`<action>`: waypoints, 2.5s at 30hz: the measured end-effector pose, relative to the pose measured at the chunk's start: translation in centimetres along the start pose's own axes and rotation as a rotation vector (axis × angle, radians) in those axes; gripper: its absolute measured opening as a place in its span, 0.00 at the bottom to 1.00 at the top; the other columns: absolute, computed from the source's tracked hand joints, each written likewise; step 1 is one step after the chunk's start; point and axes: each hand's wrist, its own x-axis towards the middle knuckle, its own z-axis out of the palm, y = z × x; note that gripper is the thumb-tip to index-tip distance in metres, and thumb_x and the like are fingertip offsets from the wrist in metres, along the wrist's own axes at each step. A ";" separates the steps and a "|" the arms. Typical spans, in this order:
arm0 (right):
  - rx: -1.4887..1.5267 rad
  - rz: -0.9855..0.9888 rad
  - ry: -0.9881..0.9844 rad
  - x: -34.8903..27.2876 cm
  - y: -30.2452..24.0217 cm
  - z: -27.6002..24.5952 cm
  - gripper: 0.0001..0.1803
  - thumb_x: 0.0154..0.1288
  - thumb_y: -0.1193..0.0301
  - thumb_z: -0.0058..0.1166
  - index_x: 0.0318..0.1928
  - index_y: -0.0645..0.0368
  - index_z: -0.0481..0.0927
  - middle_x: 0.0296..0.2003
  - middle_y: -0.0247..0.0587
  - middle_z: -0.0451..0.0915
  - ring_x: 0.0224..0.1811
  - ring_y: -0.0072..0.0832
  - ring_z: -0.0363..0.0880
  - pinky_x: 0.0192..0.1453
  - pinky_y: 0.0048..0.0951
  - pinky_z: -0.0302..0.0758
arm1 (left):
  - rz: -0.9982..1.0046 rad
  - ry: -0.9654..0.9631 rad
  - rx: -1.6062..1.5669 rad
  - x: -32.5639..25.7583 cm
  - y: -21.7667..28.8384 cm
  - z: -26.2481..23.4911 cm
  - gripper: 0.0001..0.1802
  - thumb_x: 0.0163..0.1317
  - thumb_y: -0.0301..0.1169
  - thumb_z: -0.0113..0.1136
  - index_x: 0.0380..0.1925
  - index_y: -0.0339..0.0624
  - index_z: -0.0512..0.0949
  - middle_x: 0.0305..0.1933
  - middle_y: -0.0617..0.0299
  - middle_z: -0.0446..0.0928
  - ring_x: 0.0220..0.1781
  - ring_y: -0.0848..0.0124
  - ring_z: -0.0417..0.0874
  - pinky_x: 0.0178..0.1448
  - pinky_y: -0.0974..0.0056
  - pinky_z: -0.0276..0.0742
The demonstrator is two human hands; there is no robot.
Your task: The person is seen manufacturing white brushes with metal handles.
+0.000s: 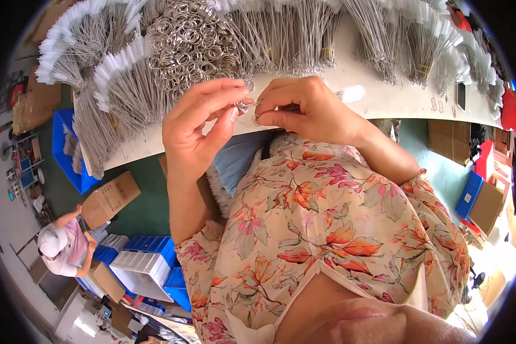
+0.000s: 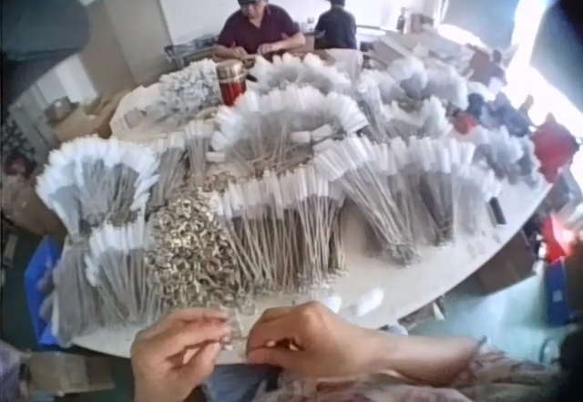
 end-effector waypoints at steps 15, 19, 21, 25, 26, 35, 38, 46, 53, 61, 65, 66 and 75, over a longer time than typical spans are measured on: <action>0.714 0.228 0.167 2.8 -5.1 -2.0 0.09 0.60 0.68 0.59 0.35 0.61 0.82 0.23 0.29 0.78 0.21 0.12 0.69 0.24 0.15 0.67 | 0.281 0.228 0.099 1.4 1.4 1.1 0.16 0.51 0.14 0.57 0.42 0.24 0.74 0.41 0.46 0.78 0.38 0.66 0.83 0.43 0.67 0.80; 0.670 0.159 0.209 3.3 -4.3 -1.8 0.08 0.59 0.69 0.60 0.34 0.62 0.82 0.24 0.31 0.79 0.21 0.13 0.70 0.25 0.15 0.68 | 0.304 0.208 0.179 2.1 1.8 0.6 0.16 0.50 0.13 0.57 0.42 0.24 0.76 0.41 0.48 0.78 0.36 0.67 0.83 0.42 0.69 0.80; 0.653 0.148 0.148 3.4 -4.2 -2.4 0.07 0.58 0.71 0.61 0.33 0.62 0.82 0.23 0.30 0.79 0.21 0.13 0.71 0.26 0.16 0.69 | 0.307 0.179 0.157 2.4 1.9 0.2 0.16 0.49 0.13 0.57 0.41 0.24 0.76 0.41 0.49 0.79 0.36 0.67 0.83 0.42 0.70 0.80; 0.503 0.073 0.066 3.3 -3.1 -2.7 0.08 0.58 0.71 0.60 0.36 0.62 0.80 0.29 0.30 0.79 0.24 0.12 0.73 0.26 0.14 0.70 | 0.308 0.075 0.147 3.3 1.7 -0.7 0.16 0.49 0.13 0.56 0.41 0.28 0.77 0.41 0.53 0.79 0.37 0.69 0.83 0.42 0.70 0.80; 0.503 0.072 0.067 3.3 -2.9 -2.7 0.08 0.58 0.71 0.60 0.36 0.62 0.80 0.29 0.30 0.79 0.24 0.12 0.73 0.26 0.14 0.70 | 0.308 0.075 0.148 3.4 1.7 -0.8 0.16 0.49 0.13 0.56 0.41 0.28 0.77 0.41 0.53 0.79 0.37 0.69 0.83 0.42 0.70 0.80; 0.545 0.278 -0.029 5.0 -3.0 -4.6 0.11 0.68 0.69 0.48 0.42 0.66 0.75 0.26 0.29 0.75 0.24 0.15 0.72 0.27 0.18 0.69 | -0.009 -0.052 0.198 5.3 0.7 -2.5 0.09 0.63 0.27 0.53 0.40 0.33 0.77 0.32 0.66 0.75 0.28 0.82 0.70 0.31 0.77 0.65; 0.669 0.174 -0.055 4.8 -1.1 -4.3 0.11 0.65 0.72 0.51 0.44 0.66 0.75 0.26 0.30 0.77 0.24 0.13 0.72 0.25 0.16 0.67 | -0.105 0.041 -0.066 5.5 -0.3 -2.1 0.09 0.64 0.28 0.53 0.39 0.34 0.77 0.30 0.66 0.73 0.25 0.83 0.67 0.29 0.77 0.64; 0.566 0.138 -0.038 6.2 -0.8 -4.7 0.10 0.65 0.72 0.52 0.43 0.66 0.76 0.25 0.30 0.77 0.23 0.13 0.71 0.24 0.15 0.66 | -0.168 0.033 0.040 5.9 1.2 -2.2 0.09 0.65 0.28 0.52 0.38 0.34 0.76 0.29 0.64 0.73 0.22 0.82 0.62 0.26 0.76 0.61; 0.673 0.130 -0.069 6.7 -0.2 -3.5 0.09 0.64 0.73 0.52 0.42 0.65 0.77 0.25 0.31 0.77 0.23 0.13 0.71 0.24 0.16 0.67 | -0.318 0.057 -0.445 5.3 0.5 -3.4 0.10 0.64 0.30 0.54 0.40 0.34 0.77 0.28 0.64 0.75 0.22 0.83 0.66 0.27 0.77 0.63; 0.730 0.068 -0.041 7.2 0.2 -1.7 0.09 0.64 0.73 0.52 0.43 0.64 0.78 0.26 0.31 0.77 0.26 0.14 0.73 0.28 0.17 0.70 | -0.089 0.217 -0.137 5.0 0.1 -3.0 0.09 0.63 0.28 0.54 0.37 0.33 0.78 0.34 0.57 0.78 0.35 0.75 0.77 0.45 0.71 0.71; 0.693 -0.067 0.068 7.0 -0.4 1.0 0.07 0.63 0.77 0.53 0.41 0.65 0.78 0.31 0.33 0.79 0.32 0.15 0.74 0.36 0.18 0.73 | -0.155 0.357 -0.602 3.8 1.1 -1.9 0.10 0.62 0.31 0.55 0.36 0.34 0.78 0.36 0.58 0.80 0.36 0.71 0.78 0.45 0.68 0.71; 0.681 -0.110 0.150 7.1 -0.7 1.6 0.06 0.62 0.77 0.54 0.40 0.65 0.78 0.31 0.33 0.79 0.33 0.15 0.75 0.37 0.18 0.73 | -0.198 0.388 -0.645 3.6 1.2 -2.2 0.09 0.63 0.28 0.52 0.37 0.33 0.78 0.40 0.55 0.79 0.44 0.67 0.77 0.51 0.63 0.70; 0.224 -0.243 0.188 9.1 -6.9 4.0 0.09 0.58 0.71 0.61 0.35 0.65 0.80 0.31 0.35 0.79 0.30 0.14 0.73 0.32 0.16 0.70 | -0.024 0.657 -0.568 -1.1 3.1 -4.4 0.08 0.62 0.28 0.54 0.34 0.34 0.78 0.35 0.58 0.79 0.36 0.72 0.79 0.42 0.69 0.74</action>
